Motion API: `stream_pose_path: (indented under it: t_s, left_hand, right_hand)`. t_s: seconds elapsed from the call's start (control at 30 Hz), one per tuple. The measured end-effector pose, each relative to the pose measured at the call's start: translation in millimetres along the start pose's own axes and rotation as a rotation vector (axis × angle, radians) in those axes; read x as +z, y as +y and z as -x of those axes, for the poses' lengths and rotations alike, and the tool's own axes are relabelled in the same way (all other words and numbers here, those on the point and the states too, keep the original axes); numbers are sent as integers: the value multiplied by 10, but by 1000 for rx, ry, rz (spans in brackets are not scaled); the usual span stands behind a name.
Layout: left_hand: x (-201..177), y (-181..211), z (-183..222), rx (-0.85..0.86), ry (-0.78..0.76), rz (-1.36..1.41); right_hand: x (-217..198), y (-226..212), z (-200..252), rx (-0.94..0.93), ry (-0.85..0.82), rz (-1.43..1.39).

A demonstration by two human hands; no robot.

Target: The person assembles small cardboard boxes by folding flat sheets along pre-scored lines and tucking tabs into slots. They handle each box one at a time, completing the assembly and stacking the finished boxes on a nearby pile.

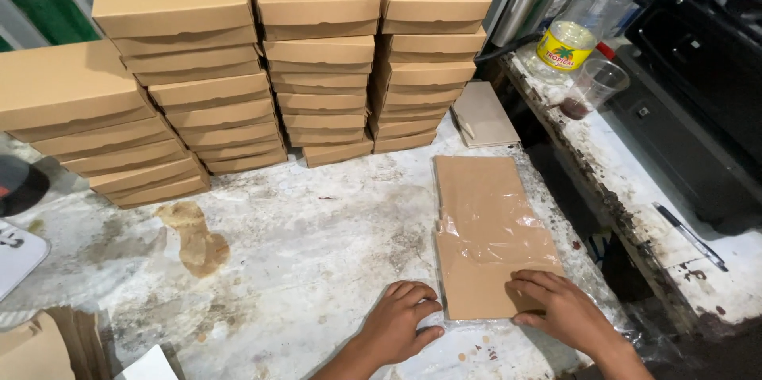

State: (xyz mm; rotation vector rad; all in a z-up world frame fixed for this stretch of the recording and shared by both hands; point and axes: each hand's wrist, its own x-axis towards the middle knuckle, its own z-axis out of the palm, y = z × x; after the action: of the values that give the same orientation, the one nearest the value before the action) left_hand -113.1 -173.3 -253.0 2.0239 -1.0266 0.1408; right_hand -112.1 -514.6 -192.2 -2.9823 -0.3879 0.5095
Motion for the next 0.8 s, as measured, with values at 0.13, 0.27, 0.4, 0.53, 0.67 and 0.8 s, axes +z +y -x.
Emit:
stream_pose_path:
  t_s: [0.13,0.27,0.4,0.53,0.67,0.8]
  left_hand:
    - [16,-13,3,-19,-9,5]
    - [25,-25,4,-35,-26,11]
    - [8,-6,2,-36,-30,9]
    - [15,-6,4,-44,-25,13]
    - [30,-25,6,-45,-36,20]
    - [22,-20,21,-53,-53,31]
  right_hand:
    - [12,19,-26,-60,25,65]
    - [-71,-170,-46,-79,-65,48]
    - [-48,-232,-95,-74,-66,-72]
    - [-32,-272,-119,-25,-55,-65]
    - [-6,-230,-109,-54,-59,-109]
    - [29,-182,-124,-44,-84,-138]
